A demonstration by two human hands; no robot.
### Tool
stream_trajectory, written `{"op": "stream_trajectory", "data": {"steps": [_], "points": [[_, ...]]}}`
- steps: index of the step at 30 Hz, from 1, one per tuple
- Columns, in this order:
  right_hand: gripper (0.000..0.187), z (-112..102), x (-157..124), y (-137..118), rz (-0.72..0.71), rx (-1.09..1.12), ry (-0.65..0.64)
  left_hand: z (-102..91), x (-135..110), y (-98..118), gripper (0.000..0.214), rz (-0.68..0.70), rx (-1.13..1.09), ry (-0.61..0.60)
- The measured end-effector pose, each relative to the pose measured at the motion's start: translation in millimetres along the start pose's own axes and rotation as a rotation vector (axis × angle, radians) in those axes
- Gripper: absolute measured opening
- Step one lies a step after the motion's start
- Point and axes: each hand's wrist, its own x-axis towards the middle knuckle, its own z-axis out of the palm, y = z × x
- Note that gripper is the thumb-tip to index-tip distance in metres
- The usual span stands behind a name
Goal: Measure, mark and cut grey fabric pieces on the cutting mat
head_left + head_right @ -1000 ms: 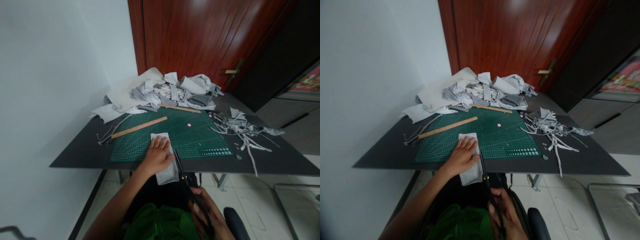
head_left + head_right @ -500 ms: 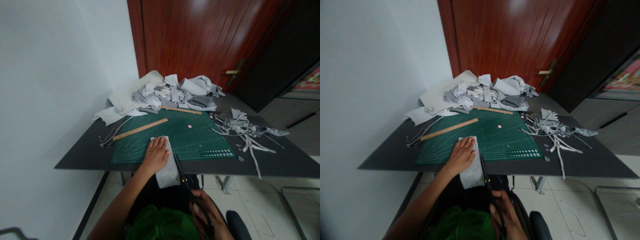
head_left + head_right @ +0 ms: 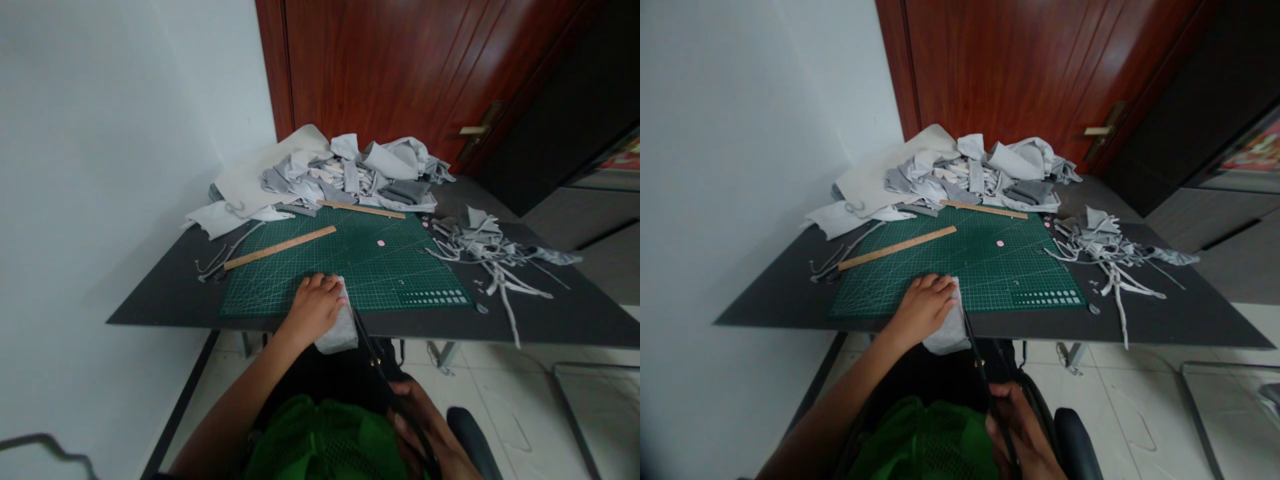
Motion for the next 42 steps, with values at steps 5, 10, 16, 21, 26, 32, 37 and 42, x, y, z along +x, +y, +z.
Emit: {"op": "stream_trajectory", "data": {"steps": [5, 10, 16, 21, 26, 32, 37, 42], "points": [[0.063, 5, 13, 3, 0.059, 0.055, -0.078, 11.7, 3, -17, 0.028, 0.058, -0.06, 0.063], [0.062, 12, 23, -5, -0.024, 0.013, -0.091, 11.4, 1, -17, 0.028, 0.06, -0.044, 0.07], [0.062, 31, 24, -18, -0.054, 0.024, -0.084, 13.4, 0, -16, 0.027, 0.092, -0.085, 0.067], [0.065, 35, 28, -18, -0.058, 0.013, -0.081, 15.7, 2, -19, 0.03, 0.094, -0.142, 0.061], [0.061, 39, 27, -18, -0.077, -0.022, -0.068, 18.5, 4, -21, 0.03, 0.069, -0.175, 0.08], [0.071, 42, 25, -15, -0.03, 0.001, -0.033, 17.6, 3, -25, 0.023, 0.12, -0.2, 0.066], [0.074, 40, 22, -13, -0.025, -0.006, -0.04, 14.7, 0, -25, 0.019, 0.148, -0.182, 0.056], [0.071, 40, 21, -11, -0.038, -0.031, -0.056, 15.0, 0, -23, 0.02, 0.129, -0.199, 0.064]]}}
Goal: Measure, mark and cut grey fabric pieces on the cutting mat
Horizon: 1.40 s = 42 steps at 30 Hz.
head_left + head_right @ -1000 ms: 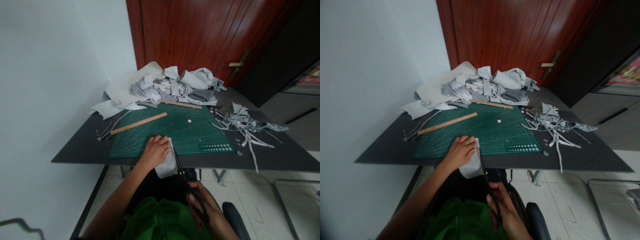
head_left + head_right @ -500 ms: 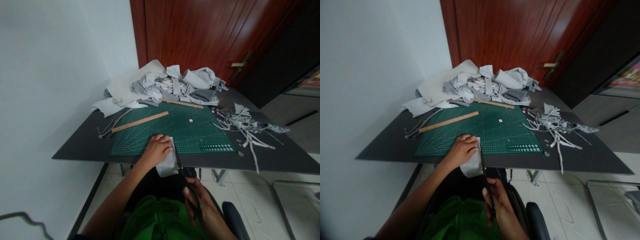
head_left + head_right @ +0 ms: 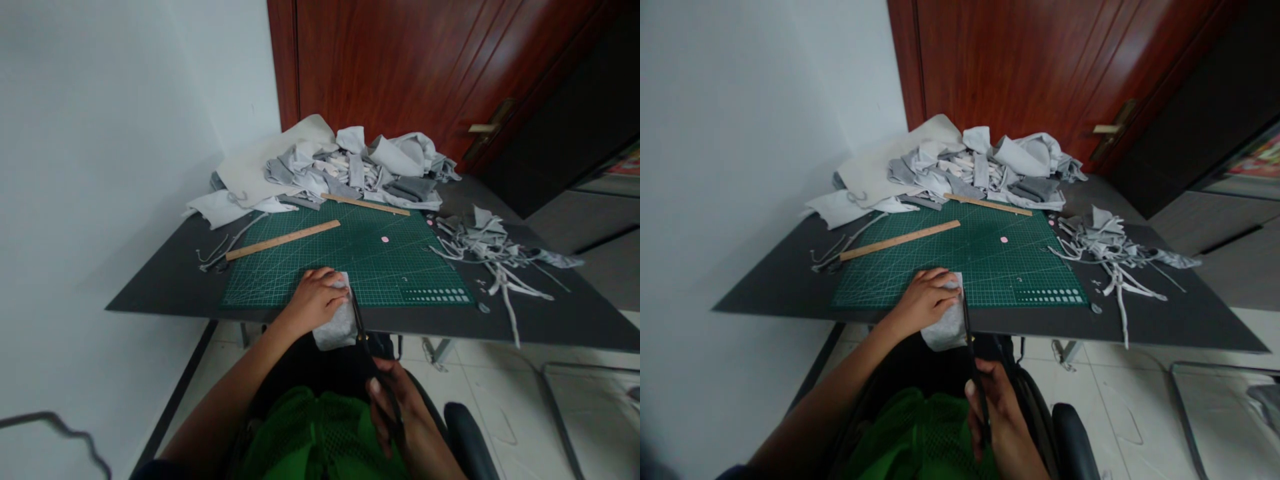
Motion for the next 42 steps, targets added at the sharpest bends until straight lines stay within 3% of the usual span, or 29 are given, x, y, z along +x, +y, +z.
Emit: {"op": "stream_trajectory", "data": {"steps": [10, 34, 42], "points": [[0.067, 4, -1, 3, -0.04, -0.036, 0.058, 1.4, 1, -1, 0.019, 0.004, 0.004, 0.022], [0.067, -3, -2, 12, -0.108, -0.065, -0.012, 6.6, 2, -10, 0.014, 0.053, -0.082, 0.064], [0.066, -1, -1, 12, -0.121, -0.073, 0.036, 6.1, 3, -10, 0.016, 0.052, -0.088, 0.065]]}}
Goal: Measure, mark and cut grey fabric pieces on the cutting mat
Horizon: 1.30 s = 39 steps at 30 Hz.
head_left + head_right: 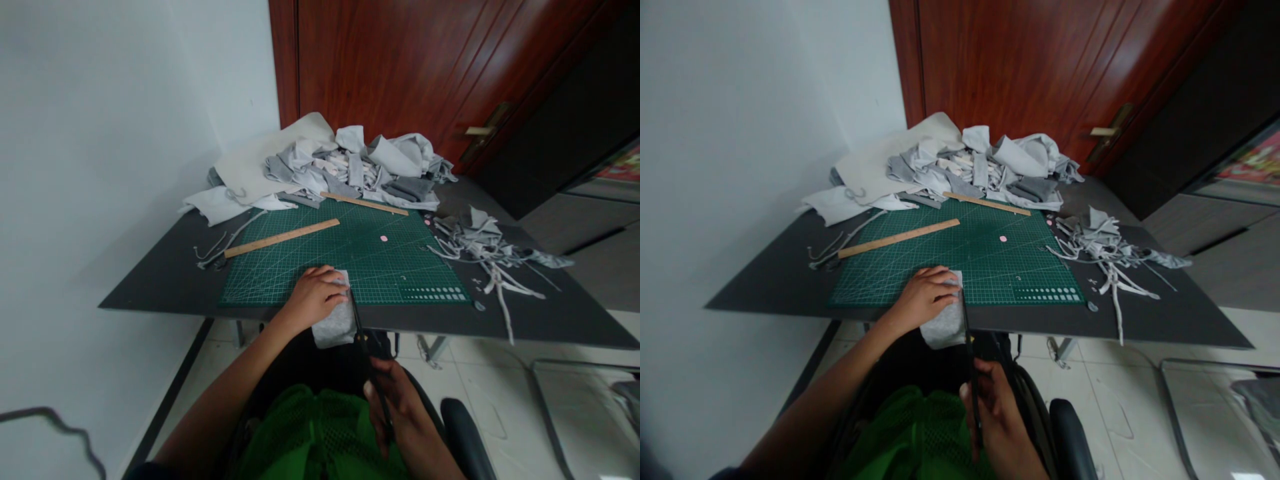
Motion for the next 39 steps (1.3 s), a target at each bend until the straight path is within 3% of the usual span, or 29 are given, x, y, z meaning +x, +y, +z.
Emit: {"op": "stream_trajectory", "data": {"steps": [9, 39], "points": [[0.076, 4, -1, -9, 0.108, -0.029, 0.037, -0.3, 0, 0, 0.016, 0.001, 0.007, 0.001], [0.075, 0, -8, -7, -0.018, -0.021, -0.013, -2.1, -1, 2, 0.016, 0.014, 0.038, -0.015]]}}
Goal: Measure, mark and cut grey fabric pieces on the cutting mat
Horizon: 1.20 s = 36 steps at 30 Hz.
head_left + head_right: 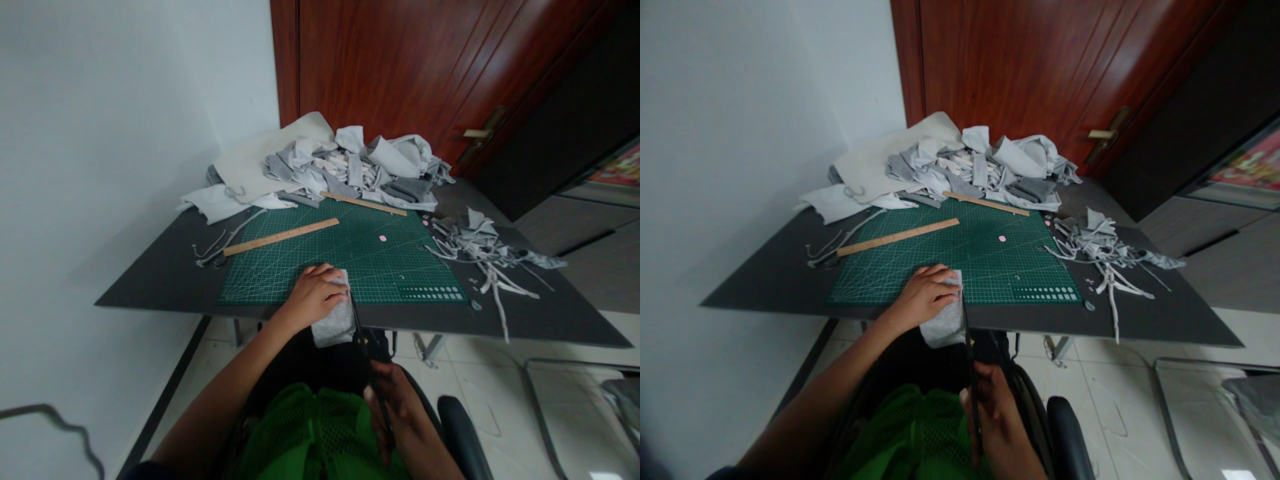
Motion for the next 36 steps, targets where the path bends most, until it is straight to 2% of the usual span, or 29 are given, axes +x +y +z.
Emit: {"op": "stream_trajectory", "data": {"steps": [4, 10, 21, 36], "points": [[0.077, 2, 0, -4, 0.038, 0.004, -0.005, 0.2, 0, -1, 0.015, 0.002, 0.001, -0.003], [0.059, 3, -4, -4, 0.144, 0.063, 0.11, 0.4, 1, -1, 0.014, -0.006, 0.001, -0.005], [0.057, 0, 10, -2, 0.089, 0.029, 0.023, 0.1, 2, -1, 0.017, 0.0, -0.01, 0.0], [0.061, 3, 10, 5, 0.075, 0.003, 0.049, 1.3, 1, -2, 0.018, -0.009, -0.014, 0.004]]}}
